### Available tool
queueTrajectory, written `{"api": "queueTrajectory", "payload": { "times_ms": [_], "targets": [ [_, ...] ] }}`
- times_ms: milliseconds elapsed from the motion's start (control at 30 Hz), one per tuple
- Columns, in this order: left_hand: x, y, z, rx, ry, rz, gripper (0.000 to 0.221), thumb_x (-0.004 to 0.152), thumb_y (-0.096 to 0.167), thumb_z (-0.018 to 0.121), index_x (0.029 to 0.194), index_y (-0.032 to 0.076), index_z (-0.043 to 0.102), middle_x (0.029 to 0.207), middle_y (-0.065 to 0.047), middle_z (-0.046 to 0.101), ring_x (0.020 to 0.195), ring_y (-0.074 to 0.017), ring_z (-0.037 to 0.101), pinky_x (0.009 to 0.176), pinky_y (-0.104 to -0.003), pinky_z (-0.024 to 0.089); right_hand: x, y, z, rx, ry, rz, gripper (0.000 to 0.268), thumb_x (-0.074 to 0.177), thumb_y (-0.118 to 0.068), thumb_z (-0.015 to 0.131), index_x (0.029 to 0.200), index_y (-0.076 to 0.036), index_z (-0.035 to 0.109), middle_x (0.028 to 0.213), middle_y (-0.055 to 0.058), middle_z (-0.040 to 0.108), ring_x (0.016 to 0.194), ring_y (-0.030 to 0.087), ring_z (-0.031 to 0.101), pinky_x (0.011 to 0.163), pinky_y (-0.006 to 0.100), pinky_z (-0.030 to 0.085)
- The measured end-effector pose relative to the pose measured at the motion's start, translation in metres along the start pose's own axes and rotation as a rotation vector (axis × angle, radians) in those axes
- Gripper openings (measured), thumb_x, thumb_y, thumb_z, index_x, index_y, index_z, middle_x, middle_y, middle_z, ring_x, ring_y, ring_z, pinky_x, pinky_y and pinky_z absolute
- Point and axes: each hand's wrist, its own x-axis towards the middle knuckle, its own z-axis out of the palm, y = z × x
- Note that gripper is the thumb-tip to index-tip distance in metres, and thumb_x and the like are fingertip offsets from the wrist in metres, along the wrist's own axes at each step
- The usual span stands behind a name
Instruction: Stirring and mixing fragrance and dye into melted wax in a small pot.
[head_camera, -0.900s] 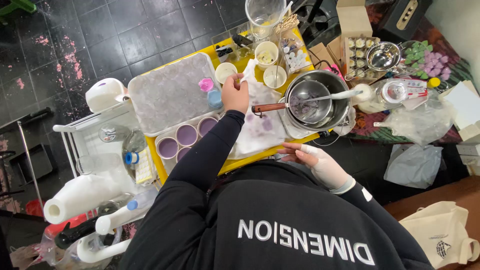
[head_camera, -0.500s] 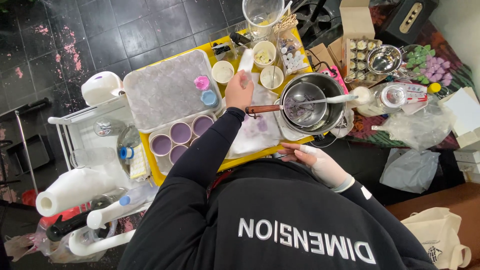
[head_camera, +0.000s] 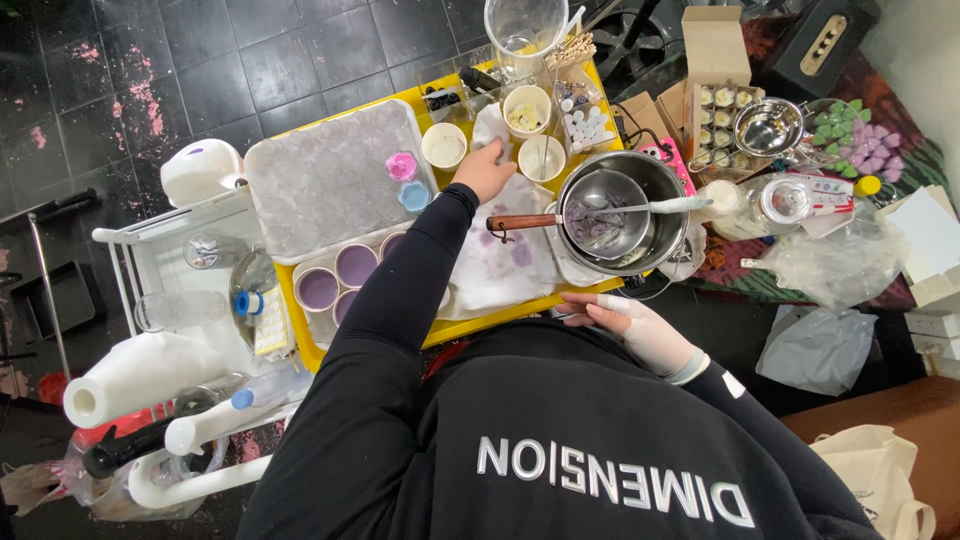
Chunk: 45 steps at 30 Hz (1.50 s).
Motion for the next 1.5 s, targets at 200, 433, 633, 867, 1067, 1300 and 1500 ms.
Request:
{"api": "queueTrajectory", "payload": {
  "times_ms": [200, 433, 633, 867, 1067, 1300, 1500],
  "targets": [
    [-0.023, 0.001, -0.018, -0.479, -0.004, -0.074, 0.058, 0.097, 0.026, 0.071, 0.146, 0.000, 0.053, 0.119, -0.013, 0.070, 0.099, -0.0182, 0.066, 0.085, -0.033, 0.052, -0.020, -0.010, -0.025, -0.238, 0.057, -0.338, 0.043, 0.108, -0.029, 0.055, 0.110, 0.009, 0.075, 0.105, 0.018, 0.079, 0.098, 0.022, 0.075, 0.096, 0.035, 0.056],
    [-0.133, 0.133, -0.110, -0.544, 0.099, -0.060, 0.033, 0.106, 0.027, 0.060, 0.130, 0.005, 0.068, 0.108, -0.003, 0.076, 0.097, -0.0109, 0.072, 0.081, -0.026, 0.053, -0.030, -0.059, -0.049, -0.202, 0.731, -0.459, 0.029, 0.107, -0.025, 0.066, 0.110, 0.004, 0.064, 0.083, 0.002, 0.061, 0.068, 0.007, 0.052, 0.059, 0.022, 0.037],
    [-0.187, 0.232, -0.140, 0.147, 0.087, 0.399, 0.024, 0.100, 0.032, 0.069, 0.113, 0.012, 0.071, 0.115, -0.004, 0.074, 0.111, -0.0243, 0.069, 0.098, -0.039, 0.047, -0.012, -0.094, -0.048, -0.782, 0.898, -0.337, 0.057, 0.095, -0.023, 0.079, 0.137, 0.005, 0.051, 0.073, 0.005, 0.058, 0.063, 0.010, 0.052, 0.057, 0.026, 0.042],
    [-0.188, 0.228, -0.106, 0.568, 0.269, 0.499, 0.034, 0.090, 0.034, 0.071, 0.122, 0.019, 0.071, 0.112, -0.004, 0.069, 0.108, -0.0265, 0.064, 0.097, -0.043, 0.039, -0.004, -0.125, -0.047, -0.704, 0.676, -0.294, 0.028, 0.095, -0.018, 0.079, 0.111, 0.004, 0.072, 0.082, 0.007, 0.066, 0.064, 0.014, 0.061, 0.055, 0.029, 0.046],
    [-0.188, 0.222, -0.097, 0.524, 0.195, 0.402, 0.033, 0.095, 0.035, 0.071, 0.125, 0.022, 0.070, 0.088, 0.000, 0.062, 0.080, -0.0217, 0.062, 0.084, -0.042, 0.041, 0.005, -0.128, -0.033, -0.777, 0.444, -0.508, 0.016, 0.095, -0.011, 0.075, 0.108, -0.002, 0.073, 0.083, 0.004, 0.072, 0.074, 0.012, 0.066, 0.066, 0.029, 0.051],
    [-0.194, 0.224, -0.089, 0.460, 0.255, 0.397, 0.028, 0.096, 0.034, 0.070, 0.121, 0.022, 0.072, 0.082, -0.001, 0.057, 0.076, -0.0205, 0.059, 0.083, -0.043, 0.040, 0.003, -0.128, -0.044, -1.123, 0.380, -0.864, 0.010, 0.100, -0.003, 0.066, 0.108, -0.007, 0.069, 0.099, 0.008, 0.070, 0.091, 0.028, 0.071, 0.078, 0.036, 0.055],
    [-0.196, 0.224, -0.087, 0.453, 0.277, 0.389, 0.022, 0.098, 0.032, 0.069, 0.118, 0.023, 0.073, 0.081, -0.002, 0.057, 0.075, -0.0224, 0.058, 0.076, -0.042, 0.037, -0.016, -0.132, -0.047, -1.430, 0.515, -0.881, 0.008, 0.096, -0.011, 0.073, 0.103, -0.011, 0.070, 0.096, 0.008, 0.070, 0.089, 0.032, 0.067, 0.079, 0.044, 0.052]
  ]
}}
